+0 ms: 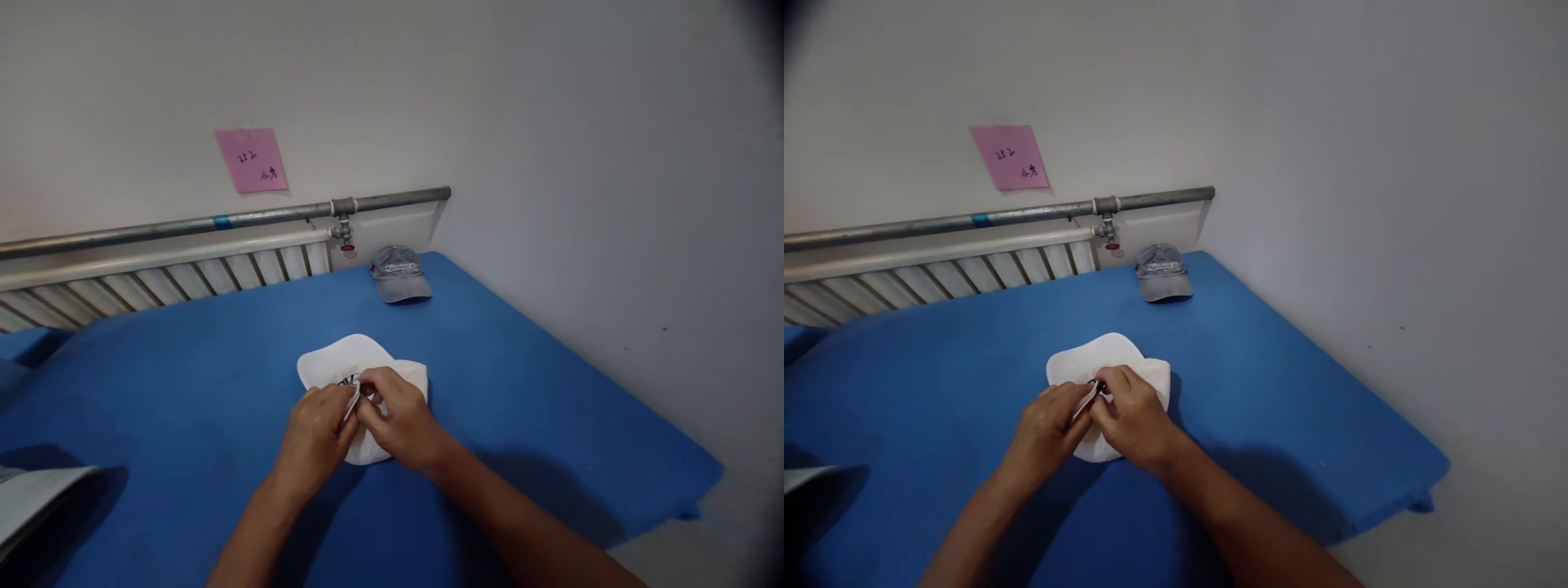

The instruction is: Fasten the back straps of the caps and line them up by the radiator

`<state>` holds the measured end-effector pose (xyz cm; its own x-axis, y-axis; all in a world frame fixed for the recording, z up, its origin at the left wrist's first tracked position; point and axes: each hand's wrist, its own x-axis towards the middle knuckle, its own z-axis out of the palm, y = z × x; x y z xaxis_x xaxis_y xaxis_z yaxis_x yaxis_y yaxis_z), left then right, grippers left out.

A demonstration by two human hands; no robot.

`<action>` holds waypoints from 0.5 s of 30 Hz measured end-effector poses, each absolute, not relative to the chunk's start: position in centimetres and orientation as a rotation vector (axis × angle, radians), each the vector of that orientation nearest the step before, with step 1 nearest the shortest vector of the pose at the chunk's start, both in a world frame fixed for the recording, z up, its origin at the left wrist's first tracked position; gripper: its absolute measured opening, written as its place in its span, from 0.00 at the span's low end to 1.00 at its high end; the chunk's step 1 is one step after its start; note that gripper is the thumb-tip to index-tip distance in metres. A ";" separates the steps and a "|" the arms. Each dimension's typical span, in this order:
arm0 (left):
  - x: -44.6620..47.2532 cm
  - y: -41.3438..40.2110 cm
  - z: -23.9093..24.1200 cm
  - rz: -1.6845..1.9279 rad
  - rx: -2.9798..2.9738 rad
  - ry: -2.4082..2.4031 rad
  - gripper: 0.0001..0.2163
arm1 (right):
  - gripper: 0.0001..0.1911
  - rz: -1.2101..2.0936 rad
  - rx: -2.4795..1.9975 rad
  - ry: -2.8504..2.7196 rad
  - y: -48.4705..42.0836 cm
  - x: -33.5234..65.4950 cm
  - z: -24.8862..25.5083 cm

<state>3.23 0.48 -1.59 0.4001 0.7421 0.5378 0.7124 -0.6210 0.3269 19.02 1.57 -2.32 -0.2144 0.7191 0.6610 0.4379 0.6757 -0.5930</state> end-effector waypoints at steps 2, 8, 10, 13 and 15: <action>3.1 0.6 -1.8 0.997 2.546 1.343 0.09 | 0.13 0.360 -0.946 -1.861 1.6 19.0 -2.5; 2.2 0.9 -0.6 0.896 1.899 1.306 0.11 | 0.13 0.643 -0.958 -1.682 2.2 20.0 -2.3; 1.7 1.0 -0.3 0.852 1.668 1.240 0.10 | 0.16 0.833 -0.951 -1.596 2.4 20.4 -2.0; 1.0 1.1 -0.4 0.813 1.466 1.110 0.10 | 0.15 0.950 -0.919 -1.712 2.6 20.7 -1.5; 0.7 1.2 -0.8 0.804 1.390 1.035 0.09 | 0.12 0.967 -0.885 -1.803 2.6 20.6 -1.4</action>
